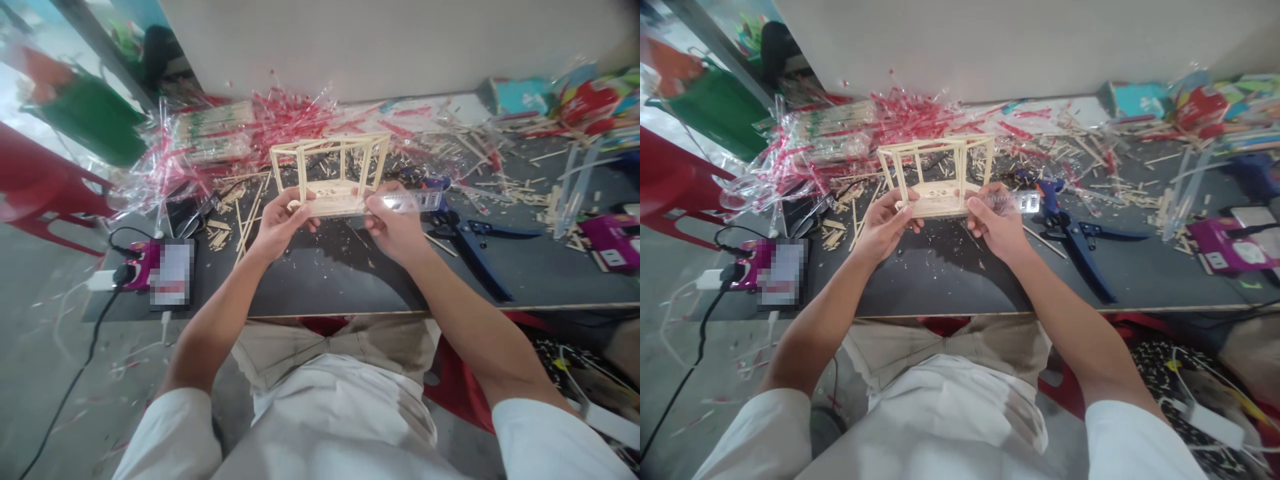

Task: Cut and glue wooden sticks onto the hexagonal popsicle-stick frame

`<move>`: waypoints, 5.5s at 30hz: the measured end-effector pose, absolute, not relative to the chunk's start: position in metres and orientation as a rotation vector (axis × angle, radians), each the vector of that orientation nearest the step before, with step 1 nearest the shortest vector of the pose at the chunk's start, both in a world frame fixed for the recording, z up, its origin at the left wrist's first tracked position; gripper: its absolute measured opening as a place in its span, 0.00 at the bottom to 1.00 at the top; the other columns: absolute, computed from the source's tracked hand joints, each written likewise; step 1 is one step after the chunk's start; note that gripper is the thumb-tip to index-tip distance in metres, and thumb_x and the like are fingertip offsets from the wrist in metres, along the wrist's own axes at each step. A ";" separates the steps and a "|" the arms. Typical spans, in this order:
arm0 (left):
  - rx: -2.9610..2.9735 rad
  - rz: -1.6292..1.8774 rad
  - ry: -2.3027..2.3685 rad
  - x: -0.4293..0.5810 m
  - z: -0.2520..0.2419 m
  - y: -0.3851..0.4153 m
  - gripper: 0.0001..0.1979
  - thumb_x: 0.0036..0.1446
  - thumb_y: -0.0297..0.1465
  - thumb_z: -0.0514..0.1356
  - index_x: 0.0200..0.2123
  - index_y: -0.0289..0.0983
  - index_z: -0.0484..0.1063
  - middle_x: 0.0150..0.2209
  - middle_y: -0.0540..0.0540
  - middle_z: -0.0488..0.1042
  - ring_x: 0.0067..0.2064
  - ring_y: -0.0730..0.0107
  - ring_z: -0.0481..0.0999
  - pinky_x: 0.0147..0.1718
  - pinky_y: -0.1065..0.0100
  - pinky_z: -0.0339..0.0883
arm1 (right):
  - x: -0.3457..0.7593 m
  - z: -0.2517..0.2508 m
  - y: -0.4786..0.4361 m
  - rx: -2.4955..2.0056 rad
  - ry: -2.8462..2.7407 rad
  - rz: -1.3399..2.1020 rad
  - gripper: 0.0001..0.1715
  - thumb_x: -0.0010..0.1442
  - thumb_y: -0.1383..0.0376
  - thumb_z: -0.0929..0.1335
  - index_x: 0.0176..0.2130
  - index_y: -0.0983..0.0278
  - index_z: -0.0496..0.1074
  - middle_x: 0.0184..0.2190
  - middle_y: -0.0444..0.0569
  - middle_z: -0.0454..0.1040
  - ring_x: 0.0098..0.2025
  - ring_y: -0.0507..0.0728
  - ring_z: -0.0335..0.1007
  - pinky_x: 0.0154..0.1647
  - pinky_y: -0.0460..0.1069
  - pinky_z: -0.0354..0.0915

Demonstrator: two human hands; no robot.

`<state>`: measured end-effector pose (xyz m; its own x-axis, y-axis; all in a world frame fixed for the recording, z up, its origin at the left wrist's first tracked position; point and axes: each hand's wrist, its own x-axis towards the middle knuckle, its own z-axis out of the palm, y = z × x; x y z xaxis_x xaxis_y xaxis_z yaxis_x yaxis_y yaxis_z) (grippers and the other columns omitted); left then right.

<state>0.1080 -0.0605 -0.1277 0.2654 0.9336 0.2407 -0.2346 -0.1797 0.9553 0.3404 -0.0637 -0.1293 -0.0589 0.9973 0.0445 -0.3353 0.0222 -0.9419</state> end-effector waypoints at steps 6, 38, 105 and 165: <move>1.335 1.237 0.732 0.109 -0.126 -0.062 0.20 0.55 0.45 0.74 0.43 0.40 0.76 0.33 0.50 0.77 0.32 0.72 0.81 0.31 0.71 0.78 | 0.344 -0.128 -0.064 -0.894 -1.017 1.392 0.33 0.46 0.50 0.83 0.36 0.55 0.62 0.38 0.39 0.82 0.21 0.46 0.66 0.15 0.43 0.58; 1.408 1.264 0.776 0.108 -0.129 -0.060 0.19 0.57 0.46 0.72 0.45 0.41 0.78 0.46 0.44 0.78 0.33 0.72 0.80 0.30 0.71 0.78 | 0.341 -0.131 -0.064 -0.966 -1.079 1.316 0.36 0.45 0.44 0.82 0.36 0.55 0.60 0.43 0.43 0.82 0.22 0.47 0.64 0.16 0.45 0.57; 1.327 1.315 0.746 0.108 -0.129 -0.059 0.14 0.57 0.40 0.75 0.44 0.41 0.83 0.43 0.47 0.79 0.29 0.81 0.80 0.28 0.79 0.77 | 0.330 -0.139 -0.062 -0.798 -1.000 1.279 0.36 0.48 0.47 0.82 0.38 0.55 0.57 0.36 0.37 0.81 0.16 0.43 0.56 0.12 0.43 0.53; 1.320 1.321 0.744 0.109 -0.134 -0.059 0.15 0.57 0.41 0.74 0.44 0.41 0.83 0.53 0.42 0.77 0.31 0.79 0.80 0.28 0.75 0.77 | 0.333 -0.135 -0.063 -0.816 -0.984 1.338 0.35 0.46 0.48 0.83 0.35 0.57 0.61 0.36 0.38 0.82 0.16 0.42 0.54 0.11 0.41 0.50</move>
